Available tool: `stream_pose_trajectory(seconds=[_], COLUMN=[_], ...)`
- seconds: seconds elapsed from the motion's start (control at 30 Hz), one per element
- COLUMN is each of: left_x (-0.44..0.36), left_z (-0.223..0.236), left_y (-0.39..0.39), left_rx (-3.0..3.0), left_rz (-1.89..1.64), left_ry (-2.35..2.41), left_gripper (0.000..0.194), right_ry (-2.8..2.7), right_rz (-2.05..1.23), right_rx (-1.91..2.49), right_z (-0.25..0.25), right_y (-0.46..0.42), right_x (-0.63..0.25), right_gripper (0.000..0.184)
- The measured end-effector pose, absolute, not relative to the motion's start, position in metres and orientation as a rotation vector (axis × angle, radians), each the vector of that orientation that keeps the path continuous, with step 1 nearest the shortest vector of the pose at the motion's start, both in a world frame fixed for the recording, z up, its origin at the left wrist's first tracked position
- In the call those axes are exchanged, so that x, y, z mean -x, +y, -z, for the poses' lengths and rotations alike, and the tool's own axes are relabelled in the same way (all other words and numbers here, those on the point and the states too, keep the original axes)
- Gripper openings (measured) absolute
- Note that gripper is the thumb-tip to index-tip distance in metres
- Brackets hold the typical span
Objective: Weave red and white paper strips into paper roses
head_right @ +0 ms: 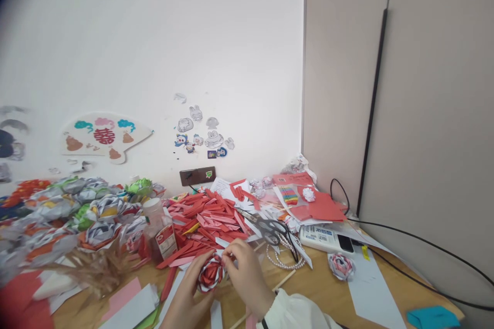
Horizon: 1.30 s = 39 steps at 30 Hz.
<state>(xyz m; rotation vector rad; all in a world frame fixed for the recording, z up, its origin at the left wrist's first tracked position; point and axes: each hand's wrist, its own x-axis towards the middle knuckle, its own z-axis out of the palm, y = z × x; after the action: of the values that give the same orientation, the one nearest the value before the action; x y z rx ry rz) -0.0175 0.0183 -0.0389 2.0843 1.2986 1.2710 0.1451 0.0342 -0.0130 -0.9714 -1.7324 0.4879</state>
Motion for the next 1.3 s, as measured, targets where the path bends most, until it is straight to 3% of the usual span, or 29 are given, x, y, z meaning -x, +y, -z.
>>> stream_pose_trajectory(seconds=[0.63, 1.3], left_x=[0.020, 0.020], left_z=[0.034, 0.040], left_y=[0.017, 0.017], left_rx=[-2.122, -2.255], left_rz=[-1.326, -1.187], left_ry=[1.261, 1.271], left_gripper=[0.058, 0.063], right_ry=[-1.834, -1.882], right_rz=[-0.586, -0.274], right_rx=[0.871, 0.995], right_z=[0.005, 0.007], right_y=[0.038, 0.032], right_x=[-0.157, -0.152], right_gripper=[0.008, 0.016])
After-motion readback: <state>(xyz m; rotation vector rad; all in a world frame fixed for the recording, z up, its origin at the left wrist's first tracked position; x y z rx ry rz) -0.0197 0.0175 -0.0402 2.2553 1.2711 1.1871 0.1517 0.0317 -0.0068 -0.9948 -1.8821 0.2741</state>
